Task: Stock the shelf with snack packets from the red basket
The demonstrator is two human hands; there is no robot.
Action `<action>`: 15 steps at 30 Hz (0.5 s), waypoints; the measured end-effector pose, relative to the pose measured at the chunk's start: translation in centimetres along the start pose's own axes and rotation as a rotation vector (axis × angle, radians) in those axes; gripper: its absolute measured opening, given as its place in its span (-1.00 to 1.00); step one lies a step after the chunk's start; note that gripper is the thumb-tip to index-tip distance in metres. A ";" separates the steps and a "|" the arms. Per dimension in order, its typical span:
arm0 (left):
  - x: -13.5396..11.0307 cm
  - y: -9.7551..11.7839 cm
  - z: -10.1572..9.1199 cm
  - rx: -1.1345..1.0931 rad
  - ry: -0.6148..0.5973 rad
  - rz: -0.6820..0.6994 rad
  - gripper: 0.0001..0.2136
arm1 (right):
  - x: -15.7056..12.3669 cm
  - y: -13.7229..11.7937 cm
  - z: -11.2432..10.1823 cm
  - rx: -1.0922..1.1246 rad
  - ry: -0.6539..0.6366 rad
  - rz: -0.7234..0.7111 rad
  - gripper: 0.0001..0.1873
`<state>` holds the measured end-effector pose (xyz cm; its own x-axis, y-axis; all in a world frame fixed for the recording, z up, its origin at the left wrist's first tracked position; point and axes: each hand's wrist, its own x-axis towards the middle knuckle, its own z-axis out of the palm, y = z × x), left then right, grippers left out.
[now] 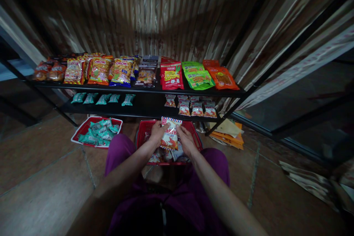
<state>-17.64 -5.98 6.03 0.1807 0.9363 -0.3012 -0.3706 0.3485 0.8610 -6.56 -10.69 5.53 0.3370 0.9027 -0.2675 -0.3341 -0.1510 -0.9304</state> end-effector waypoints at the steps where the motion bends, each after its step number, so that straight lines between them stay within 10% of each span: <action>1: -0.2 0.0 0.0 -0.004 -0.005 -0.007 -0.74 | 0.0 0.1 0.1 0.024 0.014 0.017 -0.57; 15: -3.0 -1.3 -1.2 0.011 -0.241 -0.113 -0.59 | 0.7 0.1 0.2 0.135 0.173 -0.031 -0.62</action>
<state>-18.80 -9.24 5.29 0.4328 0.8533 -0.2907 -0.3262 0.4489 0.8319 -6.53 -10.00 5.34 0.4913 0.8216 -0.2893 -0.4323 -0.0583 -0.8998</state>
